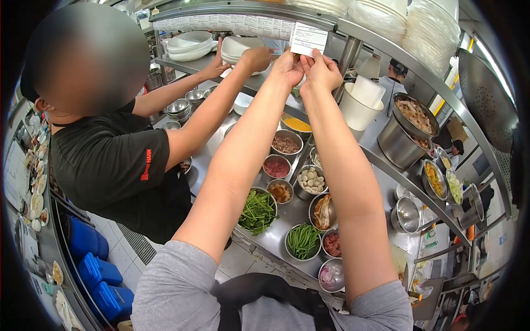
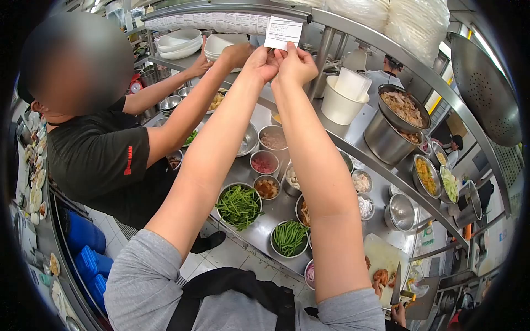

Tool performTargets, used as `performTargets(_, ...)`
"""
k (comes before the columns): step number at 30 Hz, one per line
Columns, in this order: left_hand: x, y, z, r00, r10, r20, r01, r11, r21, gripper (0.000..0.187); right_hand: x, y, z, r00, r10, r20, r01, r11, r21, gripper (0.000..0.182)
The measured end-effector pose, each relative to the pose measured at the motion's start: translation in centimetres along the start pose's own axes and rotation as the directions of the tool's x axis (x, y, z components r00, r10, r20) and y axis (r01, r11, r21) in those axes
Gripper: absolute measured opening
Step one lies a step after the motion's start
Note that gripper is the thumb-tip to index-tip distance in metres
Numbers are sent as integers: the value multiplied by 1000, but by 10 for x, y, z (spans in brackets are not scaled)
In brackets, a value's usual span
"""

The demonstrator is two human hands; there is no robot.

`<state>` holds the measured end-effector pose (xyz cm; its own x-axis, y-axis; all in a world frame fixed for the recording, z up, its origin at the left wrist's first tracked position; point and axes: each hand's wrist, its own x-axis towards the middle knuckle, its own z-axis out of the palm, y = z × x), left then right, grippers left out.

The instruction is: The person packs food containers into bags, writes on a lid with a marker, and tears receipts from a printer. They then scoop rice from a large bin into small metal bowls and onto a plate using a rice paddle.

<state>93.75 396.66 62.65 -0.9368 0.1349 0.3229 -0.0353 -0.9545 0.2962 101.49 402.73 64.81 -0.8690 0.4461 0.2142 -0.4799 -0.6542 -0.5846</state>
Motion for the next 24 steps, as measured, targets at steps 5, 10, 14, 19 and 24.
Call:
performTargets(5, 6, 2, -10, 999, 9, 32, -7, 999, -37, 20, 7, 4, 8, 995, -99, 1, 99, 994, 50, 13)
performTargets(10, -2, 3, 0, 996, 78, -30, -79, 997, -25, 17, 17, 3, 7, 993, -120, -14, 121, 993, 12, 15)
performTargets(14, -6, 3, -6, 996, 78, -46, -77, 996, 39, 14, 21, 1, -15, 986, -151, 74, 162, 973, -163, 25)
performTargets(19, -20, 4, -14, 996, 82, 16, -83, 994, 70, 19, 4, 8, -32, 968, -201, 149, 229, 951, -209, 40)
performTargets(24, -58, -5, -23, 998, 61, 27, -66, 970, 233, 17, -34, 25, -44, 938, -296, 183, 334, 913, -234, 46)
